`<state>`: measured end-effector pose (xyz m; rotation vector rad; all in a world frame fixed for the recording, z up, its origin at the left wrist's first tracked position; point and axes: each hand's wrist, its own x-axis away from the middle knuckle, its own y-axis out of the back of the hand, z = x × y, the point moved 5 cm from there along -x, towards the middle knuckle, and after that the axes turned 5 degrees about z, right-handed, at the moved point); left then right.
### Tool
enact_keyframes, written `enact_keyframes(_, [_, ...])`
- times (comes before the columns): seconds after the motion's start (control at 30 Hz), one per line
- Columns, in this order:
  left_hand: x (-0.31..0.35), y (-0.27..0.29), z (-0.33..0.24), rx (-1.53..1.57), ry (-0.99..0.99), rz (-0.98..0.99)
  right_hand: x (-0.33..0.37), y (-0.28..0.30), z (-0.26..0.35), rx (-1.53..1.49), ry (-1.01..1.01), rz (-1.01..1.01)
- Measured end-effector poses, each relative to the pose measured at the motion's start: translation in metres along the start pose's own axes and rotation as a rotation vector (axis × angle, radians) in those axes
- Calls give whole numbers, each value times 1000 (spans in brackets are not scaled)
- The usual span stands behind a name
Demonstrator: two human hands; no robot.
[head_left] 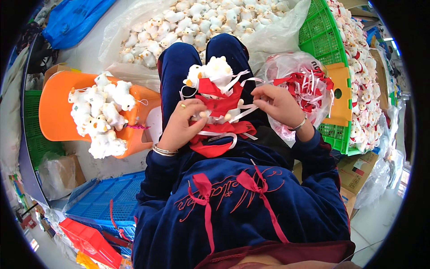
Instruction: The person ties red ribbons around the necks of small white plush toys. They pick up each toy, wrap the ribbon, and adjust the knot. Finished toys are placed into a green crate.
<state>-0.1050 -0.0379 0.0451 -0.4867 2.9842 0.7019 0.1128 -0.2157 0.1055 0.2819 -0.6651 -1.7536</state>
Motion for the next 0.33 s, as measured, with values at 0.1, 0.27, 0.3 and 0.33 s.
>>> enact_keyframes(0.1, [-8,-8,-12,-164,-4,30,-6,7,-3,-2,-27,-116])
enact_keyframes(0.27, [-21,7,-9,-128,-5,0,-25,-9,33,17,308,-152])
enact_keyframes(0.3, [-23,14,-9,-120,37,-37,-30,-12,41,46,396,-162])
enact_keyframes(0.33, [-25,21,-12,-112,79,-75,-34,-15,43,40,411,-159])
